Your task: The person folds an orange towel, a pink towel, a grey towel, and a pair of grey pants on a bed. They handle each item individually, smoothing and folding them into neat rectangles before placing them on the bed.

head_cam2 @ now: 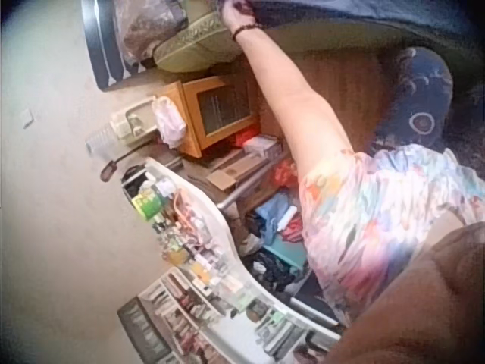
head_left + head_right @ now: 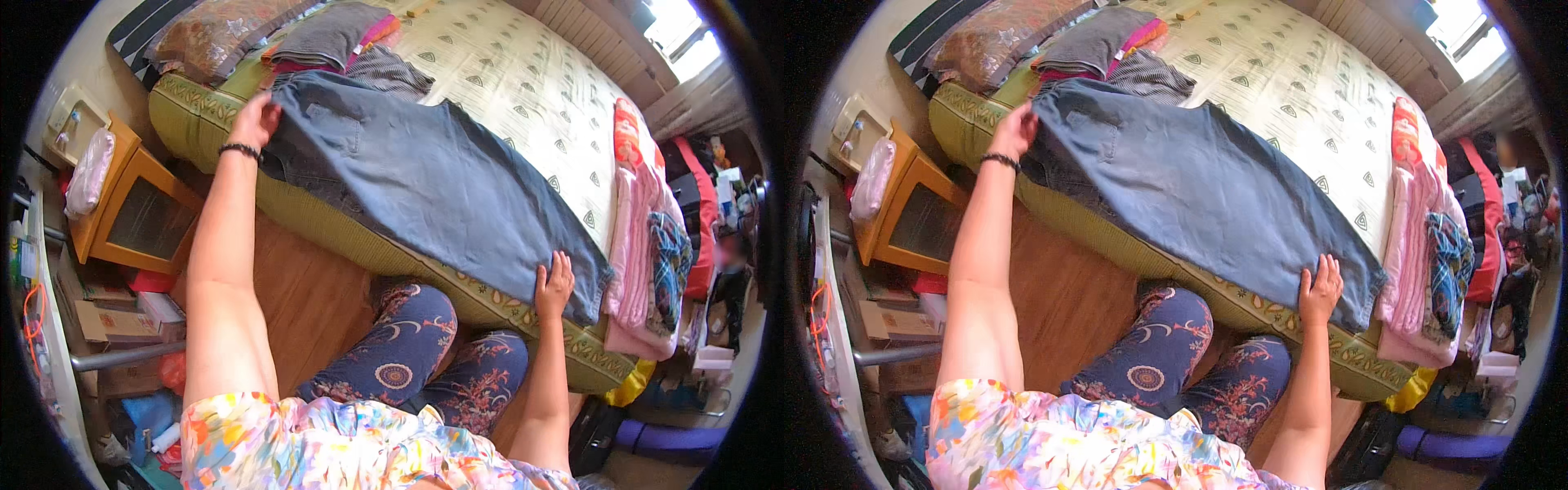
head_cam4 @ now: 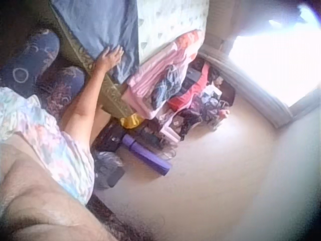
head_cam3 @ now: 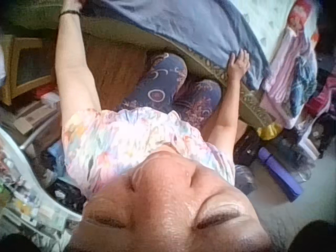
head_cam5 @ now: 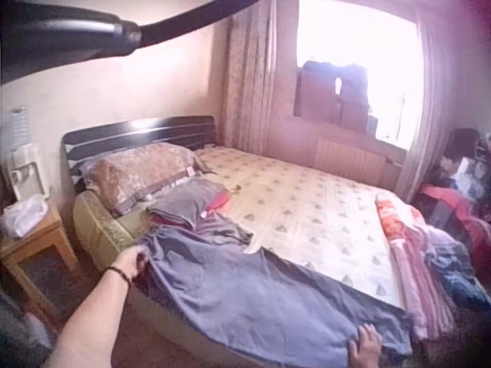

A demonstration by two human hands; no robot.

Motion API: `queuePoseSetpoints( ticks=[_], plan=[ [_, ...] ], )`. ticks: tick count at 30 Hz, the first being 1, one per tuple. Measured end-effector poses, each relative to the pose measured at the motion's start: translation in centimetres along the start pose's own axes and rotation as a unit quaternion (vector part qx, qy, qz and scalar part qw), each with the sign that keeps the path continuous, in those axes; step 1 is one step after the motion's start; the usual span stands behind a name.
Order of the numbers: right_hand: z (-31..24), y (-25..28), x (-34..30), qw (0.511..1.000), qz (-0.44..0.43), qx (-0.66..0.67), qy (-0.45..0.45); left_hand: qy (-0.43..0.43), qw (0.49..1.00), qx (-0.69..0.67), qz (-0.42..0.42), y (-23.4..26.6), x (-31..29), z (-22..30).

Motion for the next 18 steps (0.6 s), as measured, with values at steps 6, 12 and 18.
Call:
queuePoseSetpoints(
  ticks=[6,12,18],
  plan=[
    [0.0,-0.2,-0.4,1.0,0.007,0.004,0.0,-0.116,0.986,-0.091,-0.08,-5.6,-4.4,3.0],
    [-0.7,0.2,0.0,1.0,0.021,0.01,0.007,-0.135,0.97,0.18,0.088,12.8,-3.7,-5.4],
    [-0.3,0.0,-0.1,1.0,0.01,-0.009,0.008,-0.042,0.999,-0.03,-0.011,8.1,-3.3,-6.6]
  ],
)
Point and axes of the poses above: each hand's wrist, its own x-axis towards the middle knuckle, its own y-axis out of the back of the hand, z = x × y, the point moved 4 cm from there along x, towards the middle knuckle, and after that the axes turned 12 degrees about -x, right-handed, at the moved point
